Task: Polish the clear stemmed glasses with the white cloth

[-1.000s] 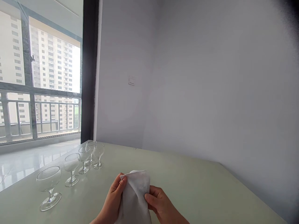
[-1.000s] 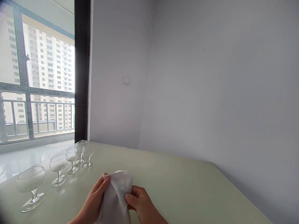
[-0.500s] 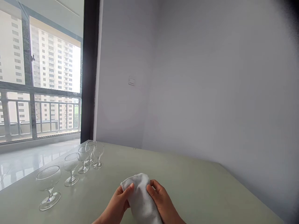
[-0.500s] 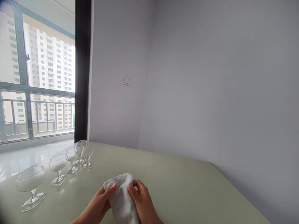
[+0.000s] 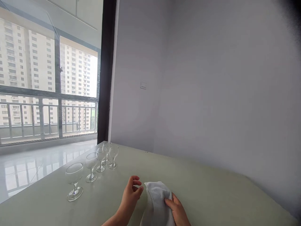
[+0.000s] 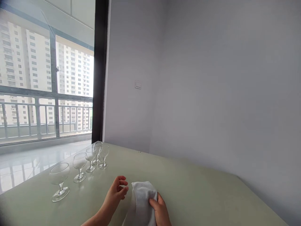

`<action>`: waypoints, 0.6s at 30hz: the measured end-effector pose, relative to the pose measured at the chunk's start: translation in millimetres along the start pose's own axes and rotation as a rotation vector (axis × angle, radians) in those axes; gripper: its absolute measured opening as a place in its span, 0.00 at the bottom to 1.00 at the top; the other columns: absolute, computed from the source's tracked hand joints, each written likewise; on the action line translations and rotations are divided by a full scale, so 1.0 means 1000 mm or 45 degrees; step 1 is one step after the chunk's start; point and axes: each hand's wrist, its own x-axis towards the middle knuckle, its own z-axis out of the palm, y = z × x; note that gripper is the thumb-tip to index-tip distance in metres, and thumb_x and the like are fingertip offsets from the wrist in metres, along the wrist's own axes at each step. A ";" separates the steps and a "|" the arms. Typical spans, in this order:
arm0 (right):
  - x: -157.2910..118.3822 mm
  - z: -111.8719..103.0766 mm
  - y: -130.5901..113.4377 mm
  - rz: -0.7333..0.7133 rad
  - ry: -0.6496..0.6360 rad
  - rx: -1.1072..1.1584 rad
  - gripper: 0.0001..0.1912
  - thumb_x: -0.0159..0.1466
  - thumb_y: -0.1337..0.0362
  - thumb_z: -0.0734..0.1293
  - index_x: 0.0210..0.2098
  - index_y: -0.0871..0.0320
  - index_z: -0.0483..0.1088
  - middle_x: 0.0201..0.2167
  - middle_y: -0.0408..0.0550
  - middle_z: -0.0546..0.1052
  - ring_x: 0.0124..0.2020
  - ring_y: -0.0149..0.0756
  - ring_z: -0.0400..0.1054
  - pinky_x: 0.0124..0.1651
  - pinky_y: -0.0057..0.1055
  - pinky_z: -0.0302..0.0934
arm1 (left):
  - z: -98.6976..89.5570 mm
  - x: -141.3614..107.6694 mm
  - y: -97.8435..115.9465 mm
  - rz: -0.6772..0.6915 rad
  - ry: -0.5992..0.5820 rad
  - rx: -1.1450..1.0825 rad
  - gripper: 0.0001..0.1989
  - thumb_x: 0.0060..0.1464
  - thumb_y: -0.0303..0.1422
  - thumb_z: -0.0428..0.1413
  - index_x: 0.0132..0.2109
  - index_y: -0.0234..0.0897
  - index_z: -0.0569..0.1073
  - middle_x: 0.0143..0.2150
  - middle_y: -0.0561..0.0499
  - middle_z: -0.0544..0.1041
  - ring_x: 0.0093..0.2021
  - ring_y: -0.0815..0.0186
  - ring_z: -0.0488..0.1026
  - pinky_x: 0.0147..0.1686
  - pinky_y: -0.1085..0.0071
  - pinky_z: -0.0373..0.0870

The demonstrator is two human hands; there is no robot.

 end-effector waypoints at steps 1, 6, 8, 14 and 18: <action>0.004 -0.005 0.002 -0.032 0.042 -0.088 0.15 0.46 0.61 0.68 0.34 0.58 0.73 0.27 0.45 0.78 0.33 0.43 0.71 0.35 0.31 0.61 | -0.002 0.003 0.001 0.025 0.041 0.023 0.16 0.33 0.30 0.60 0.34 0.39 0.66 0.29 0.57 0.69 0.21 0.74 0.62 0.19 0.76 0.59; 0.009 -0.014 -0.003 -0.154 0.038 -0.322 0.20 0.45 0.64 0.65 0.38 0.60 0.73 0.34 0.47 0.78 0.40 0.44 0.70 0.42 0.31 0.61 | -0.013 0.010 0.017 0.119 0.199 0.050 0.14 0.35 0.34 0.57 0.34 0.39 0.66 0.34 0.53 0.70 0.23 0.72 0.64 0.23 0.73 0.62; 0.007 -0.012 -0.007 -0.159 0.011 -0.337 0.20 0.45 0.63 0.64 0.38 0.60 0.73 0.34 0.47 0.78 0.40 0.44 0.70 0.43 0.31 0.61 | -0.016 0.008 0.026 0.152 0.274 0.024 0.13 0.37 0.34 0.56 0.34 0.39 0.66 0.35 0.53 0.69 0.27 0.71 0.65 0.26 0.73 0.63; 0.008 -0.016 -0.005 -0.167 -0.068 -0.372 0.18 0.46 0.60 0.66 0.35 0.59 0.74 0.33 0.47 0.78 0.39 0.44 0.70 0.44 0.31 0.61 | -0.046 -0.014 0.051 0.174 0.451 -0.095 0.11 0.42 0.36 0.55 0.35 0.41 0.66 0.35 0.54 0.68 0.32 0.70 0.66 0.32 0.72 0.65; 0.012 -0.019 0.000 -0.141 -0.172 -0.336 0.17 0.44 0.59 0.67 0.32 0.59 0.74 0.29 0.47 0.77 0.35 0.44 0.69 0.42 0.32 0.61 | -0.106 -0.032 0.054 0.232 0.722 -0.123 0.14 0.41 0.40 0.57 0.36 0.42 0.66 0.36 0.56 0.67 0.34 0.70 0.64 0.35 0.73 0.64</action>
